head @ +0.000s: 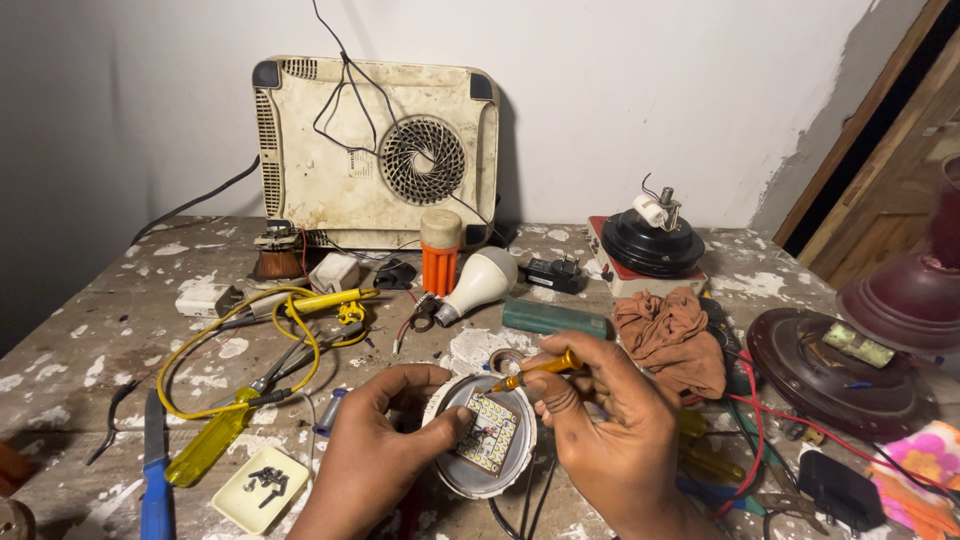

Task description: The person uses a screwdriver to adjust components on the exposed LED array of a disassembled LED bulb. They wipe the bulb's exterior with a cloth, then use pliers to cut a small wire and place the cut piece into a small container. The person continues to adjust the LED array with the screwdriver.

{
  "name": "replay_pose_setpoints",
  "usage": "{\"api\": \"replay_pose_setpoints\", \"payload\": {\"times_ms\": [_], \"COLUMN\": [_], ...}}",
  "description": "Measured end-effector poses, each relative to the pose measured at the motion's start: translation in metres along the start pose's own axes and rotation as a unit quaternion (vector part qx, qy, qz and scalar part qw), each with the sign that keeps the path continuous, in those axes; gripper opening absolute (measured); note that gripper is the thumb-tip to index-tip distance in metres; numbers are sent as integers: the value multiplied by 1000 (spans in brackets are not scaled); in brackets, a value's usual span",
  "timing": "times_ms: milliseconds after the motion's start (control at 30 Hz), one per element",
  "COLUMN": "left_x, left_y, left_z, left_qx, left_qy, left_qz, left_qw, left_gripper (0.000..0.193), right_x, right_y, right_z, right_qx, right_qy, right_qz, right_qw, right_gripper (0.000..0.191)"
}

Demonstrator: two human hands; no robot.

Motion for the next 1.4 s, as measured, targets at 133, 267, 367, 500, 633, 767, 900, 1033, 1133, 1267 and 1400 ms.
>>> {"api": "replay_pose_setpoints", "payload": {"times_ms": [133, 267, 367, 500, 633, 767, 900, 1033, 1133, 1267, 1400], "left_x": [1, 1, 0, 1, 0, 0, 0, -7, -10, -12, -12], "left_y": [0, 1, 1, 0, 0, -1, -1, 1, 3, 2, 2], "left_z": [0, -1, -3, -4, -3, -1, 0, 0, -1, -1, -2], "left_qx": [2, 8, 5, 8, 5, -5, 6, -9, -30, -47, -80], "left_qy": [-1, 0, 13, 23, 32, 17, 2, 8, -28, -87, -117], "left_qz": [-1, 3, 9, 19, 23, 16, 5, 34, 37, 38, 58], "left_qw": [1000, 1000, 1000, 1000, 999, 1000, 1000, 999, 998, 994, 988], "left_gripper": [38, 37, 37, 37, 36, 36, 41, 35, 34, 34, 33], "right_x": [-1, -2, -1, -2, -3, -4, -8, -25, -33, -14, 4], "right_y": [-1, -2, -2, -3, -3, -5, -8, -5, -1, -6, -14], "right_z": [-2, -5, -5, -6, -5, -1, 2, 17, 33, 53, 43], "right_qx": [15, 1, 6, 6, 22, 29, -23, 39, 69, 170, 67], "right_qy": [-2, -6, -6, -34, -35, -21, 21, 84, 123, 236, 24], "right_qz": [-4, -6, -4, -1, 1, -4, -27, 57, 96, 61, -102], "right_qw": [1000, 1000, 1000, 999, 999, 999, 999, 994, 985, 955, 992], "right_gripper": [23, 20, 19, 19, 19, 19, 20, 20, 17, 19, 20]}}
Point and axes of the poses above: each hand's wrist, its own y-axis towards the middle knuckle, its own x-axis out of the palm, z = x × y, the point moved 3 cm from there along y, towards the middle knuckle, and after that the axes turned 7 degrees about -x, right-handed, at the moved point
